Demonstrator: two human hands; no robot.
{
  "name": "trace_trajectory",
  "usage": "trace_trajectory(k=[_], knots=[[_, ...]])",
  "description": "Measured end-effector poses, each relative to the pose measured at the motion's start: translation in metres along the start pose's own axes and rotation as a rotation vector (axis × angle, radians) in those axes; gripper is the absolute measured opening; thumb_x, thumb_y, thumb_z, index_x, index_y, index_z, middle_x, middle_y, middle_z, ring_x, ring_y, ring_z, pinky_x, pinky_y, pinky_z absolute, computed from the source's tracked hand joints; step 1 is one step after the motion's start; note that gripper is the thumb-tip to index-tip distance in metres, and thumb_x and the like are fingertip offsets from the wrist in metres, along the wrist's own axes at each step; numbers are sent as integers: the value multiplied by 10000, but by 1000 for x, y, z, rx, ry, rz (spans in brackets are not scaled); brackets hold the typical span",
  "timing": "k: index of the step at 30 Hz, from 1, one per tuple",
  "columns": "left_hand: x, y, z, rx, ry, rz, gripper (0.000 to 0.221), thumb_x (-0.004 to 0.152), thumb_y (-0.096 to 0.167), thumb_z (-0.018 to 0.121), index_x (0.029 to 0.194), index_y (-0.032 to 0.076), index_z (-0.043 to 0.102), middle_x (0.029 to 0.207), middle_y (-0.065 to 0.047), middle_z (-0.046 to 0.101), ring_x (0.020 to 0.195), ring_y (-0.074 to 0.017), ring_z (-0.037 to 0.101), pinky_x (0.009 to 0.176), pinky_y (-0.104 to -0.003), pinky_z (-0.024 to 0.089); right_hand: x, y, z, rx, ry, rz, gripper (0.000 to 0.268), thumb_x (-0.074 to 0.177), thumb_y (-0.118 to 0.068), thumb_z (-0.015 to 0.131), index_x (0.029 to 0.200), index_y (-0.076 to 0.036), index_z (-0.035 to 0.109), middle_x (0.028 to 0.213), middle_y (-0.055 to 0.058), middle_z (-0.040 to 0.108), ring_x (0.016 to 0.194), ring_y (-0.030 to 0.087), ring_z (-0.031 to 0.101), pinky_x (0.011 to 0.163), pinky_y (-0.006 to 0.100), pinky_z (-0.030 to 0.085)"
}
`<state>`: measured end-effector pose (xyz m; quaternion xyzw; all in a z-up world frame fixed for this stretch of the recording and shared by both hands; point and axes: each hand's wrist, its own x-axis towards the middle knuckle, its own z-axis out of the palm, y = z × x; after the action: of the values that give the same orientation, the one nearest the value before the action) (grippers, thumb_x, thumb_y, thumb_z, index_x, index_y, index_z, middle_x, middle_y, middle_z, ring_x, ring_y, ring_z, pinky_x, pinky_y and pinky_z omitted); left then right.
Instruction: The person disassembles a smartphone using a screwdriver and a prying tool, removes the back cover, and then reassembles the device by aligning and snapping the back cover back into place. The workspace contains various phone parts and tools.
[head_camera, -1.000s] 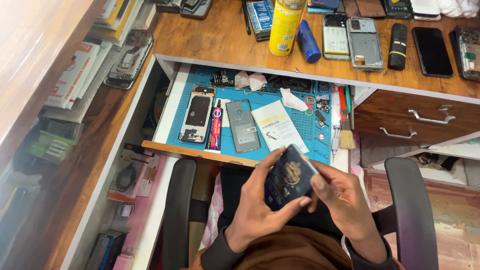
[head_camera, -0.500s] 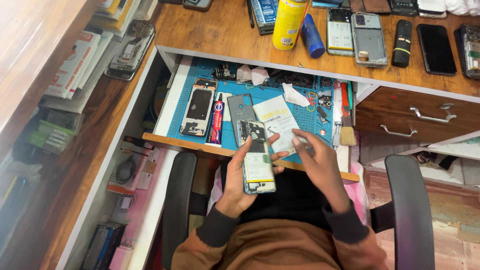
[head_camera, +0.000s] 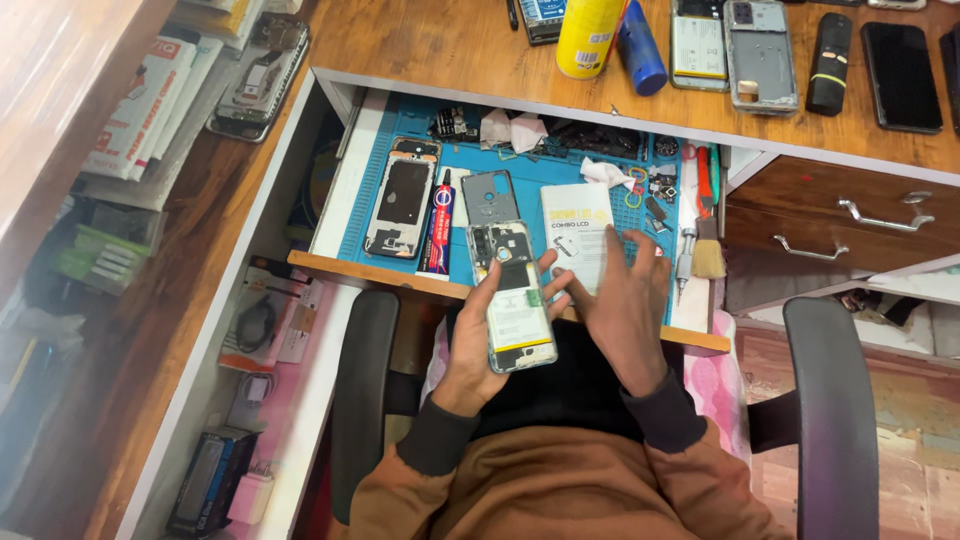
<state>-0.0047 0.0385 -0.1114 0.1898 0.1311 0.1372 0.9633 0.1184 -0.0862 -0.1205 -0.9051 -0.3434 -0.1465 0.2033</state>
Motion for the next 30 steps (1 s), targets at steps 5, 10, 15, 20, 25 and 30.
trace_trajectory(k=[5,10,15,20,25,30], knots=[[5,-5,2,168,-86,123,580,1165,387,417,1561,-37,431,1531,-220,555,1162,-246,587,925,-355,526,-4,3,-14,917,-360,363,472,1013,-383,572,1355,-64,630,1159,83,652,929,164,679,764,335,572],[21,-20,7,221,9,173,531,1092,364,471,1495,20,449,1401,-150,593,1156,-246,620,962,-367,535,-18,11,-17,1637,-715,591,449,1045,-331,550,1357,-13,603,1087,30,687,940,98,666,806,281,567],[26,-16,33,580,171,497,631,989,176,613,1532,111,298,1429,-72,492,1282,-176,521,1070,-347,441,-8,19,-9,1612,-594,574,452,964,-178,686,1359,18,585,1127,35,707,992,98,659,832,260,545],[-27,12,92,735,-61,658,363,1093,141,626,1402,-36,556,1409,-153,611,1301,-189,596,1145,-343,481,8,49,10,1289,-410,488,492,960,-236,702,1348,43,587,1124,74,735,938,88,680,785,222,545],[-81,22,133,1018,-474,493,232,1004,131,613,1132,-53,673,1082,-113,730,983,-189,732,912,-315,594,17,60,41,851,-299,413,588,925,-301,768,1331,84,590,1104,113,746,875,118,686,718,247,557],[-92,7,152,730,-764,535,228,1030,92,564,1079,-106,664,1069,-204,716,933,-265,751,852,-360,637,6,46,29,624,-154,329,532,869,-324,817,1236,41,691,1006,145,740,800,157,716,687,278,565]])
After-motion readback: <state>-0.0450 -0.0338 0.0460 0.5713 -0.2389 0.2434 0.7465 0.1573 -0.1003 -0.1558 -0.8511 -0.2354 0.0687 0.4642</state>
